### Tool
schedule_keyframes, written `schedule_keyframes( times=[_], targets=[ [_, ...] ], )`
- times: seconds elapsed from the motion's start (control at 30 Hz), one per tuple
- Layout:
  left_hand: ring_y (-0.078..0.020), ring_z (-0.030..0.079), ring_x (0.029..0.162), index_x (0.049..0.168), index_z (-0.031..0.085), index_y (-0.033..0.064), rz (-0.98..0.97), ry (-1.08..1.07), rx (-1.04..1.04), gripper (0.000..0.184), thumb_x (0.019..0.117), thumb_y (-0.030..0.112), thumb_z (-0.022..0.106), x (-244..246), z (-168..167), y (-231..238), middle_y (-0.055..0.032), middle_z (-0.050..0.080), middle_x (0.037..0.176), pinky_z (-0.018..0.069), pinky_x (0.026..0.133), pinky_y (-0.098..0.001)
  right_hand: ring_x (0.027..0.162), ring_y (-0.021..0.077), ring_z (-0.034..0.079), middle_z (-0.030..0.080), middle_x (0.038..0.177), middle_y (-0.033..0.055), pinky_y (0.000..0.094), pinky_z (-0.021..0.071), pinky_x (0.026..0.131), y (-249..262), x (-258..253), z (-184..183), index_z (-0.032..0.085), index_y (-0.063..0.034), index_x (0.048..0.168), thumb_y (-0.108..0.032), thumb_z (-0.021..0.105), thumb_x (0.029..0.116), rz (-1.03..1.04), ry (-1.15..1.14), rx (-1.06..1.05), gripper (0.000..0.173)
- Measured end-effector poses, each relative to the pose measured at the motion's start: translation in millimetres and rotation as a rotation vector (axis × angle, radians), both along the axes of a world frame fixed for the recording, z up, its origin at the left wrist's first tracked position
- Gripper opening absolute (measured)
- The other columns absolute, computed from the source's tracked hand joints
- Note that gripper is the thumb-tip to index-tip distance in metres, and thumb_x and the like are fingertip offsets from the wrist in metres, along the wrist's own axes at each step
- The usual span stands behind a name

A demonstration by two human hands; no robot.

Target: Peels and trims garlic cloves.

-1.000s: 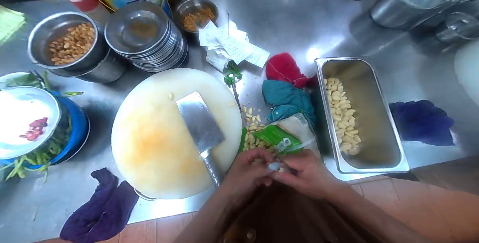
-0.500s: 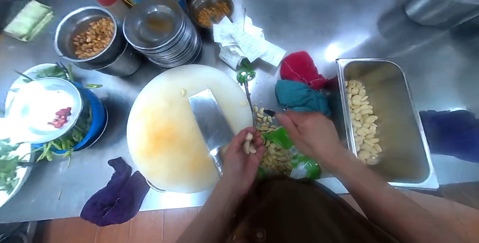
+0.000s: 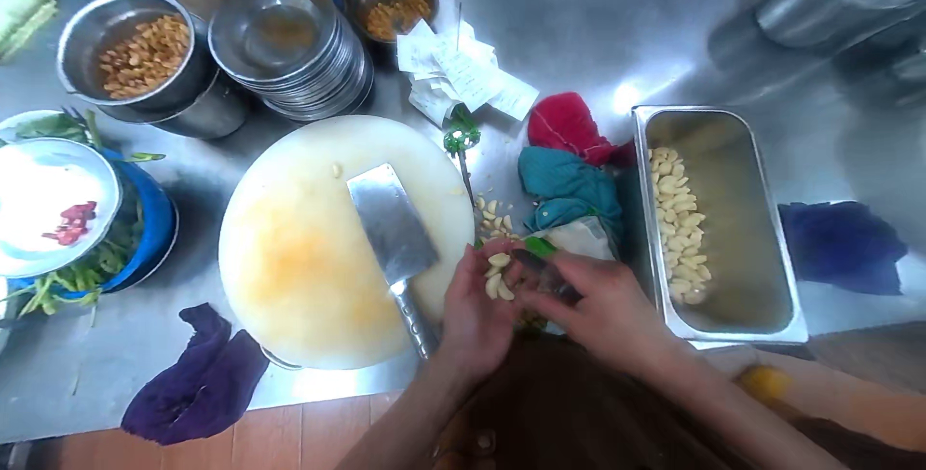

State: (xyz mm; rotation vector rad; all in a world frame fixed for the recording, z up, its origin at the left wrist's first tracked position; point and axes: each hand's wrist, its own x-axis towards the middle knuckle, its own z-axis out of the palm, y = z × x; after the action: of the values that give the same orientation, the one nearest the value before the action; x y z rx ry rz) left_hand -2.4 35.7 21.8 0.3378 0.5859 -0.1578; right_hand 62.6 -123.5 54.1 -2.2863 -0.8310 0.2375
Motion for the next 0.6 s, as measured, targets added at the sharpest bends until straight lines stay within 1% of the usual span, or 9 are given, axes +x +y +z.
schedule_keyframes(
  times=[0.03, 0.13, 0.23, 0.33, 0.4, 0.47, 0.5, 0.53, 0.6],
  targets=[
    [-0.0185, 0.069, 0.105, 0.12, 0.066, 0.0162, -0.02, -0.043, -0.002, 0.059, 0.11, 0.05, 0.019, -1.1, -0.7, -2.7, -0.0061, 0.07, 0.117, 0.0576, 0.087, -0.0348, 0.063, -0.0014, 0.061, 0.066, 0.075, -0.009, 0.0187, 0.0544, 0.057, -1.2, -2.2, -1.7, 0.072, -0.015, 0.096, -0.039, 0.073, 0.0881, 0.021, 0.032, 0.014, 0.025],
    [-0.0176, 0.065, 0.114, 0.116, 0.066, 0.0198, -0.088, -0.149, 0.045, 0.058, 0.1095, 0.049, 0.016, -3.7, 1.7, -7.5, -0.0042, 0.068, 0.124, 0.0546, 0.092, -0.0346, 0.062, -0.0022, 0.058, 0.064, 0.072, -0.01, 0.0178, 0.052, 0.057, -0.4, -8.1, -8.2, 0.072, -0.0164, 0.091, -0.04, 0.077, 0.0859, 0.024, 0.133, 0.029, 0.025],
    [-0.0161, 0.064, 0.113, 0.117, 0.065, 0.0188, -0.137, -0.168, 0.108, 0.055, 0.1105, 0.045, 0.017, -6.9, 4.3, -4.6, -0.0037, 0.066, 0.124, 0.0545, 0.092, -0.033, 0.058, -0.0023, 0.057, 0.062, 0.068, -0.0093, 0.0176, 0.0499, 0.054, 0.2, -12.3, -9.2, 0.072, -0.0155, 0.089, -0.033, 0.074, 0.0872, -0.008, 0.207, 0.022, 0.018],
    [-0.0156, 0.068, 0.098, 0.112, 0.065, 0.0137, -0.15, -0.037, 0.172, 0.039, 0.1119, 0.031, 0.03, -11.6, 8.8, -0.6, -0.0053, 0.069, 0.111, 0.0577, 0.083, -0.0319, 0.055, -0.0057, 0.051, 0.058, 0.064, -0.0114, 0.0136, 0.0446, 0.05, -3.3, -18.1, -2.9, 0.073, -0.0161, 0.088, -0.031, 0.069, 0.0879, -0.014, 0.179, 0.092, 0.015],
    [-0.0181, 0.069, 0.089, 0.113, 0.063, 0.0098, -0.196, -0.009, 0.256, 0.024, 0.11, 0.02, 0.041, -18.8, 10.6, 3.2, -0.0075, 0.068, 0.103, 0.0607, 0.078, -0.0352, 0.053, -0.0073, 0.049, 0.056, 0.063, -0.013, 0.0119, 0.0422, 0.047, -7.8, -22.2, 4.5, 0.07, -0.0184, 0.081, -0.03, 0.069, 0.0861, -0.032, 0.152, 0.122, 0.012],
    [-0.0122, 0.069, 0.073, 0.111, 0.063, 0.009, -0.291, -0.094, 0.331, 0.017, 0.1073, 0.017, 0.048, -29.3, 11.4, 7.7, -0.0057, 0.07, 0.091, 0.0594, 0.064, -0.0266, 0.055, -0.008, 0.051, 0.057, 0.065, -0.0132, 0.0108, 0.0435, 0.048, -10.5, -25.1, 12.1, 0.069, -0.0187, 0.08, -0.028, 0.07, 0.0848, -0.017, 0.099, 0.107, 0.01],
    [-0.0094, 0.068, 0.068, 0.109, 0.064, 0.0083, -0.336, -0.159, 0.356, 0.016, 0.1058, 0.015, 0.05, -34.6, 13.2, 9.9, -0.0041, 0.071, 0.085, 0.058, 0.061, -0.0233, 0.057, -0.0081, 0.052, 0.058, 0.067, -0.0126, 0.0102, 0.045, 0.05, -10.9, -27.2, 14.8, 0.069, -0.0179, 0.081, -0.027, 0.071, 0.0839, 0.004, 0.07, 0.1, 0.01],
    [-0.0078, 0.067, 0.065, 0.108, 0.064, 0.0078, -0.37, -0.212, 0.397, 0.013, 0.1036, 0.013, 0.054, -38.9, 15.3, 12.1, -0.0026, 0.07, 0.081, 0.0571, 0.06, -0.022, 0.059, -0.0082, 0.052, 0.059, 0.069, -0.0121, 0.0095, 0.0461, 0.052, -10.7, -29.8, 16.4, 0.069, -0.0171, 0.083, -0.027, 0.071, 0.0834, 0.025, 0.057, 0.108, 0.01],
    [-0.0074, 0.066, 0.067, 0.107, 0.066, 0.0068, -0.38, -0.272, 0.454, 0.009, 0.1, 0.009, 0.061, -45.1, 19.4, 18.1, -0.0024, 0.07, 0.081, 0.0574, 0.064, -0.0228, 0.061, -0.0075, 0.053, 0.06, 0.072, -0.012, 0.0095, 0.0467, 0.053, -9.3, -35.4, 16.5, 0.069, -0.017, 0.088, -0.026, 0.073, 0.084, 0.034, 0.116, 0.175, 0.011]
  ],
)
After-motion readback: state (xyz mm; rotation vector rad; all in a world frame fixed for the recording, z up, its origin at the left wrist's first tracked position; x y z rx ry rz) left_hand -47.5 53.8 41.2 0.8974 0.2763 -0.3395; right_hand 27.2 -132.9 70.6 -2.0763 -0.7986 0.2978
